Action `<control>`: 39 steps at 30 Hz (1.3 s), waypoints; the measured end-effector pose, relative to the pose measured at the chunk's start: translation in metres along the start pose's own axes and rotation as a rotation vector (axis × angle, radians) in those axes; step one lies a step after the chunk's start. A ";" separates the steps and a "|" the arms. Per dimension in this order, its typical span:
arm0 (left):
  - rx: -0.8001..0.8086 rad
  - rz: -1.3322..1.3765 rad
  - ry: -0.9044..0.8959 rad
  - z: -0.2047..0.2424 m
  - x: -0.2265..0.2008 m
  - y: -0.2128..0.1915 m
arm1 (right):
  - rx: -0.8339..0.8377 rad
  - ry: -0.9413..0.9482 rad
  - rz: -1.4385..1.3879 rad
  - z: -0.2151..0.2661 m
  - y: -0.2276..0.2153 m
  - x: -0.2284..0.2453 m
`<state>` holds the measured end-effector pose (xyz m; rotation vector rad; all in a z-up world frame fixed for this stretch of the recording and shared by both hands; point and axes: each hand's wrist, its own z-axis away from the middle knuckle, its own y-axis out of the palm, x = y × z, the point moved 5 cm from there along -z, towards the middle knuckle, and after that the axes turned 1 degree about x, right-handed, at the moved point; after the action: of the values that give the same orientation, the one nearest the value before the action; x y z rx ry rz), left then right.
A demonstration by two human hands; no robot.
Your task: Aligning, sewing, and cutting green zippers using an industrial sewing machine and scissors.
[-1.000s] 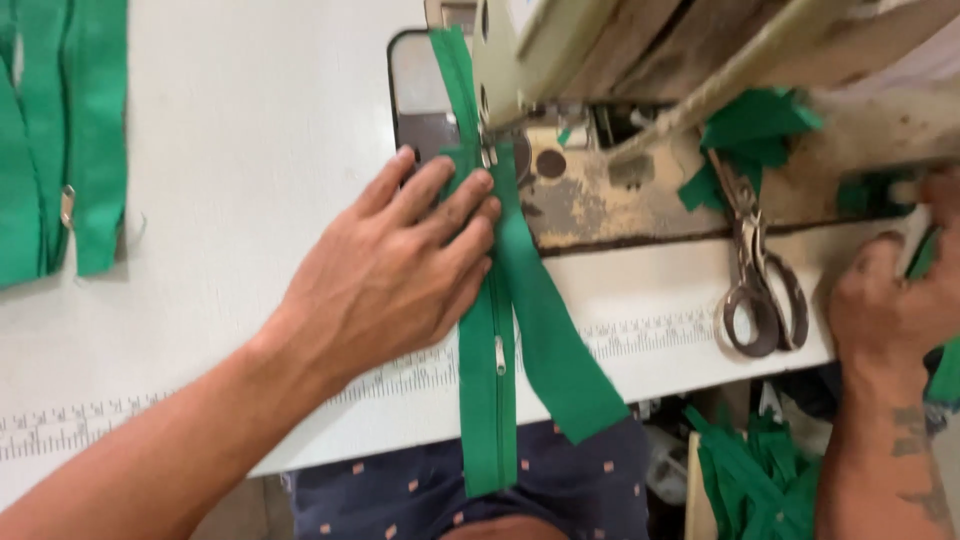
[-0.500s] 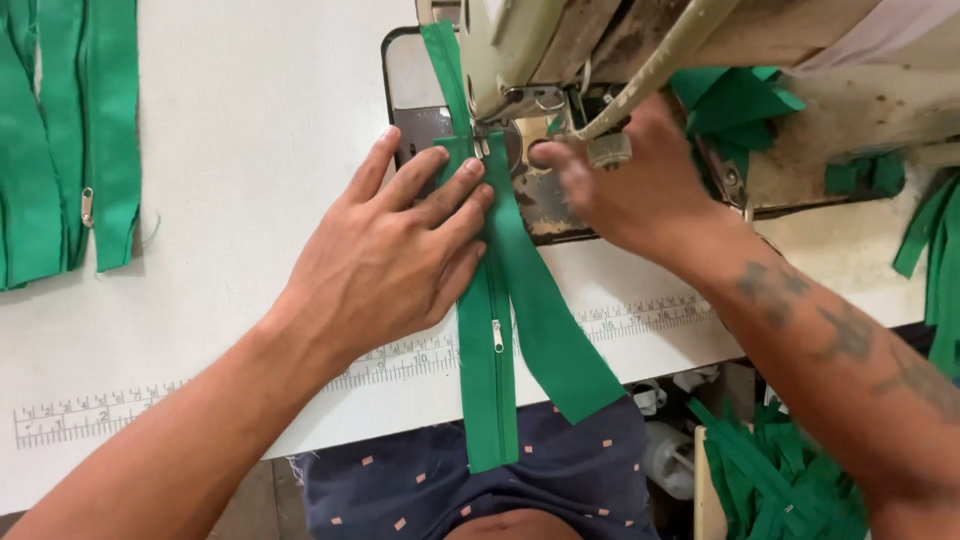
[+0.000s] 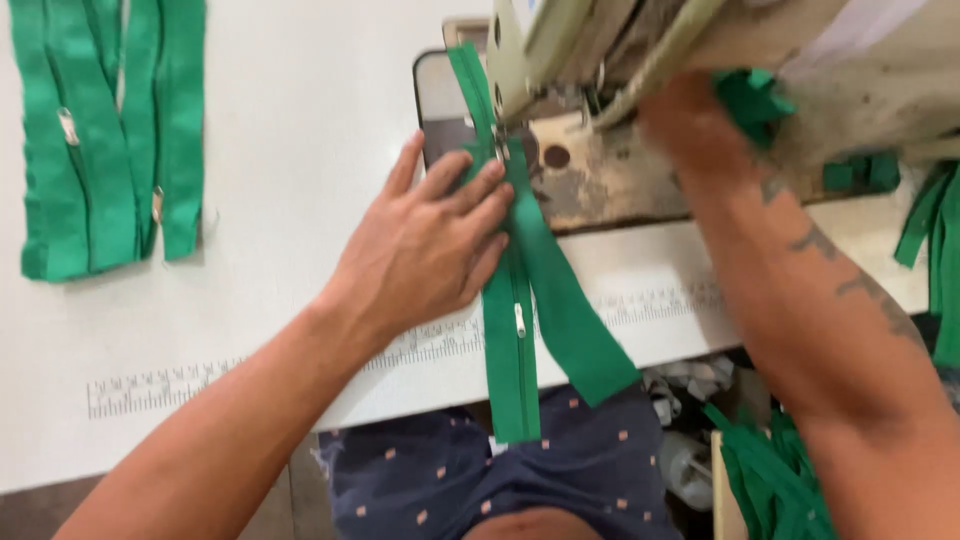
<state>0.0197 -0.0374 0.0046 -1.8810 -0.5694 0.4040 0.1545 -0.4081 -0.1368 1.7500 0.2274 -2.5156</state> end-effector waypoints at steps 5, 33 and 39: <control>0.152 0.276 -0.054 0.007 0.010 0.001 | -0.218 0.528 -2.046 0.165 -0.161 -0.137; -0.046 0.323 0.018 0.044 -0.072 -0.031 | -0.781 0.343 -2.251 0.326 -0.259 0.015; -0.060 0.306 -0.001 0.045 -0.072 -0.030 | -0.552 0.499 -2.309 0.330 -0.247 0.041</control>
<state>-0.0692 -0.0341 0.0168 -2.0316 -0.2958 0.5922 -0.1996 -0.2161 -0.0422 1.5954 4.0165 -1.0792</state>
